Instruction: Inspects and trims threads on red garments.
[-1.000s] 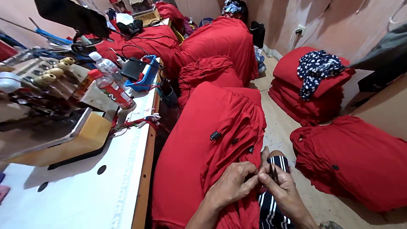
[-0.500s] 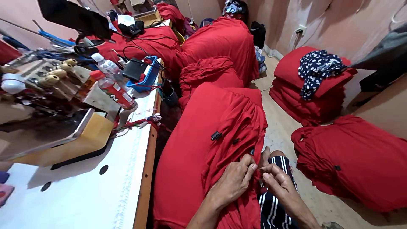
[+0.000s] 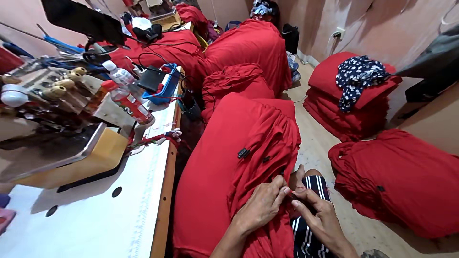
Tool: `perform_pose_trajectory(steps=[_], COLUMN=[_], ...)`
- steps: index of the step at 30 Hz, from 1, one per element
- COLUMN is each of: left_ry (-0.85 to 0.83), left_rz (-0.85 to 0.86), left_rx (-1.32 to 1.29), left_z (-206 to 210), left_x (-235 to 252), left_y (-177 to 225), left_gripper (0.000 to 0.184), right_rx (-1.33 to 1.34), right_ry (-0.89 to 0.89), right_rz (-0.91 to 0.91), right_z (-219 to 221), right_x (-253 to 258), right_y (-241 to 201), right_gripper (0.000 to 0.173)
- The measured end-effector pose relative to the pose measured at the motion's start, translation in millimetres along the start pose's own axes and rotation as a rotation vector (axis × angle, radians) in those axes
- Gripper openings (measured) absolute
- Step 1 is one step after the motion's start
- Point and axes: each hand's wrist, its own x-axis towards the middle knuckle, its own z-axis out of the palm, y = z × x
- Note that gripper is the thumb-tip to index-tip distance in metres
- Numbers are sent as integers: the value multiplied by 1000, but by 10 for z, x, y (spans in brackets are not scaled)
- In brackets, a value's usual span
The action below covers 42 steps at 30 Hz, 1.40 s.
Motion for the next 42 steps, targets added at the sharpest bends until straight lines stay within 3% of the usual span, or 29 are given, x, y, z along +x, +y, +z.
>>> perform_pose_trajectory(steps=[12, 18, 24, 28, 31, 37, 40, 42], left_ry=[-24, -13, 2, -4, -8, -90, -63, -51], left_rz=[53, 71, 86, 99, 94, 3, -1, -17], left_rx=[21, 12, -36, -45, -49, -85, -140, -188], left_z=[9, 6, -5, -2, 8, -19, -9, -8], left_x=[2, 3, 7, 11, 9, 22, 17, 16], left_y=[-23, -38, -44, -52, -58, -38, -33, -20], left_gripper=[27, 27, 28, 28, 29, 31, 30, 29], right_rx=[218, 110, -209, -224, -61, 746, 780, 766], right_ry=[-37, 1, 108, 109, 83, -74, -42, 28], right_rz=[172, 94, -67, -84, 12, 565, 597, 616], right_z=[-35, 9, 45, 45, 29, 9, 41, 38], right_x=[32, 9, -15, -4, 10, 61, 34, 51], right_y=[-83, -78, -136, -127, -144, -131, -106, -116], right_gripper=[22, 24, 30, 29, 28, 21, 24, 16])
